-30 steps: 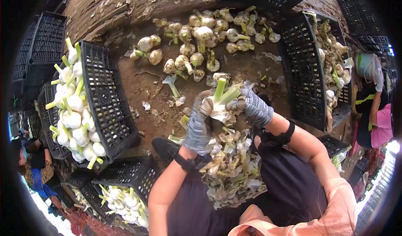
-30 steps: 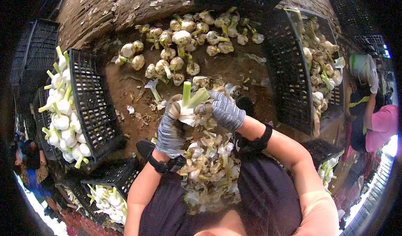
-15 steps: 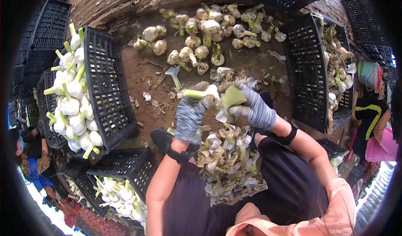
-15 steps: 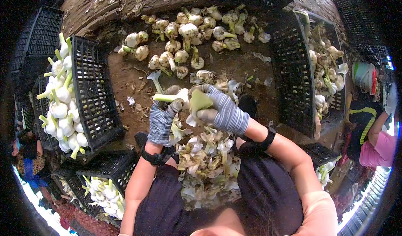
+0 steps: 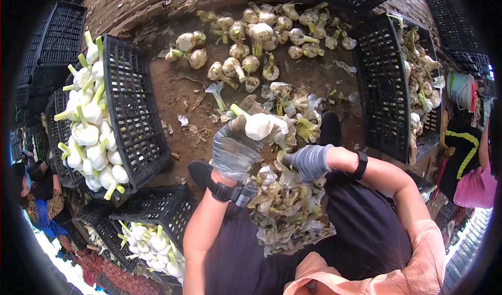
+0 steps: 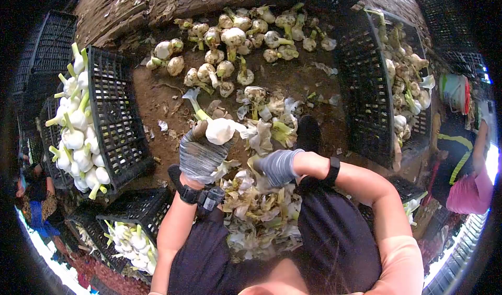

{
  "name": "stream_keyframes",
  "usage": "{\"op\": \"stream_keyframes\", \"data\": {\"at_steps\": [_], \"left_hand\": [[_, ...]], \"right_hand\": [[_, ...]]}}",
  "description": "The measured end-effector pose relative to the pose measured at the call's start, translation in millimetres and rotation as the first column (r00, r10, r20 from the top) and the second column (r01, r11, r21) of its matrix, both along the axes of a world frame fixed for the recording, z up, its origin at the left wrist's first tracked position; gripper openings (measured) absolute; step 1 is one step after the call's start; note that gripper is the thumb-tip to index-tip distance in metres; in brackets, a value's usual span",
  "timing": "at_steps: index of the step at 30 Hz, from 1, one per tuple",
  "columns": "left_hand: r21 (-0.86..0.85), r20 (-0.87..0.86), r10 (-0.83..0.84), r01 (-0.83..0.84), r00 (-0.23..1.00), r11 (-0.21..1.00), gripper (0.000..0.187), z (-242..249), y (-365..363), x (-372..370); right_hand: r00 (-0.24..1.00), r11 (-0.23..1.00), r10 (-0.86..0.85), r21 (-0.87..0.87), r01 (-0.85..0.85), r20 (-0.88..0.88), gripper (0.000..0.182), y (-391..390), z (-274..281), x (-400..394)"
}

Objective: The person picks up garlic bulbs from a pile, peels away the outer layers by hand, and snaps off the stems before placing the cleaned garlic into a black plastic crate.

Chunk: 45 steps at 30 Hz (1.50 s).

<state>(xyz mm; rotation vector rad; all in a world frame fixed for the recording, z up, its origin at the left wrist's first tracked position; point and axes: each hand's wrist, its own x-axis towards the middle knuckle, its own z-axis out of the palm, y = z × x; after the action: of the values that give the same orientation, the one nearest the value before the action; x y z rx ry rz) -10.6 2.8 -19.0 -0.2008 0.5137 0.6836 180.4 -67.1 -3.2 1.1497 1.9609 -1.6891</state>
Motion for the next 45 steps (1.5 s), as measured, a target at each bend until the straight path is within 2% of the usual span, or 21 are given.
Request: {"op": "stream_keyframes", "data": {"at_steps": [2, 5, 8, 10, 12, 14, 15, 17, 18, 20, 22, 24, 25, 27, 31, 33, 36, 38, 40, 44, 45], "left_hand": [[0.108, -0.019, -0.012, 0.014, 1.0, 0.994, 0.026, -3.4, -1.4, -1.8], [-0.127, 0.071, 0.028, -0.019, 0.997, 0.992, 0.027, -5.2, 1.0, -3.4], [-0.109, -0.109, -0.061, 0.049, 0.992, 0.993, 0.028, -20.0, -2.4, -4.0], [0.037, -0.126, -0.026, 0.031, 0.992, 0.999, 0.03, -23.4, -10.3, 0.5], [-0.01, -0.187, -0.056, 0.055, 0.981, 0.998, 0.032, -33.8, -12.6, -3.7], [-0.036, -0.236, -0.019, 0.01, 0.972, 0.999, 0.029, -22.5, -1.7, -3.2], [-0.028, -0.226, -0.014, 0.008, 0.974, 1.0, 0.028, -24.7, 4.6, -7.6], [-0.021, -0.213, -0.002, -0.002, 0.977, 1.0, 0.027, -22.0, 11.4, -8.8], [-0.094, -0.196, 0.019, -0.038, 0.98, 0.995, 0.027, -19.8, 13.2, -9.0], [-0.161, -0.189, 0.053, -0.084, 0.981, 0.983, 0.028, -20.7, 15.0, -10.6], [-0.173, -0.098, 0.055, -0.071, 0.994, 0.982, 0.028, -28.4, 12.3, -9.5], [-0.137, -0.136, 0.07, -0.089, 0.988, 0.987, 0.029, -31.5, 7.3, -6.3], [-0.127, -0.184, 0.049, -0.073, 0.982, 0.989, 0.029, -30.0, 6.6, -2.6], [-0.057, -0.205, -0.002, -0.01, 0.979, 0.998, 0.032, -27.2, 2.7, 4.7], [0.018, -0.304, 0.014, -0.009, 0.953, 1.0, 0.033, -49.0, -8.3, 1.1], [-0.032, -0.31, 0.029, -0.041, 0.95, 0.999, 0.033, -43.5, 1.4, -6.7], [-0.165, -0.33, 0.073, -0.134, 0.941, 0.977, 0.033, -45.2, 18.3, -19.0], [-0.156, -0.284, 0.08, -0.128, 0.956, 0.979, 0.032, -39.9, 24.3, -21.9], [-0.15, -0.248, 0.099, -0.14, 0.964, 0.979, 0.032, -37.8, 24.2, -20.2], [-0.094, -0.365, 0.049, -0.09, 0.93, 0.991, 0.032, -36.7, 20.3, -16.0], [-0.082, -0.415, 0.053, -0.096, 0.908, 0.992, 0.031, -41.3, 18.3, -15.5]], "right_hand": [[0.983, 0.965, 0.121, 0.215, -0.149, 0.136, 0.043, -8.5, -9.3, 0.5], [0.9, 0.893, -0.347, 0.386, 0.231, 0.265, 0.056, 11.4, -0.7, 3.7], [0.647, 0.484, -0.758, 0.6, 0.637, -0.075, 0.04, 19.0, 9.3, 8.2], [0.598, 0.35, -0.673, 0.524, 0.776, -0.435, 0.031, 18.7, -9.2, 4.1], [0.753, 0.619, -0.49, 0.433, 0.656, -0.44, 0.025, 2.1, -44.8, -10.4], [0.933, 0.955, -0.173, 0.178, 0.238, -0.316, 0.034, -16.3, -21.5, -20.1], [0.931, 0.954, -0.178, 0.177, 0.242, -0.318, 0.034, -25.9, -27.7, -16.9], [0.97, 0.972, 0.157, 0.202, -0.119, -0.184, 0.045, -27.1, -21.6, -10.7], [0.982, 0.981, 0.186, 0.061, -0.186, 0.012, 0.054, -7.1, -4.5, -0.8], [0.958, 0.974, -0.008, 0.22, -0.058, 0.287, 0.051, 18.8, 2.3, 9.1], [0.905, 0.942, -0.263, 0.293, 0.165, 0.334, 0.047, 41.6, 3.6, 14.6], [0.846, 0.755, -0.532, 0.46, 0.467, 0.015, 0.047, 41.2, 13.3, 16.8], [0.848, 0.755, -0.53, 0.462, 0.465, 0.012, 0.047, 41.6, 11.6, 11.1], [0.749, 0.455, -0.495, 0.602, 0.656, -0.441, 0.049, 41.7, 4.5, -4.4], [0.851, 0.67, -0.403, 0.526, 0.524, -0.336, 0.03, 32.3, -35.3, -10.1], [0.957, 0.91, -0.139, 0.348, 0.224, -0.254, 0.023, 11.1, -44.3, -13.9], [0.903, 0.991, 0.137, 0.061, -0.122, -0.408, 0.026, -24.6, -60.8, -2.9], [0.992, 0.975, 0.086, 0.211, -0.064, -0.098, 0.025, 7.3, -32.8, 2.1], [0.968, 0.935, -0.219, 0.31, 0.172, 0.122, 0.036, 42.7, -27.4, 2.3], [0.831, 0.549, -0.55, 0.711, 0.438, -0.087, 0.026, 85.4, -51.8, -3.3], [0.843, 0.624, -0.538, 0.668, 0.406, -0.01, 0.026, 97.3, -47.6, -9.5]]}}
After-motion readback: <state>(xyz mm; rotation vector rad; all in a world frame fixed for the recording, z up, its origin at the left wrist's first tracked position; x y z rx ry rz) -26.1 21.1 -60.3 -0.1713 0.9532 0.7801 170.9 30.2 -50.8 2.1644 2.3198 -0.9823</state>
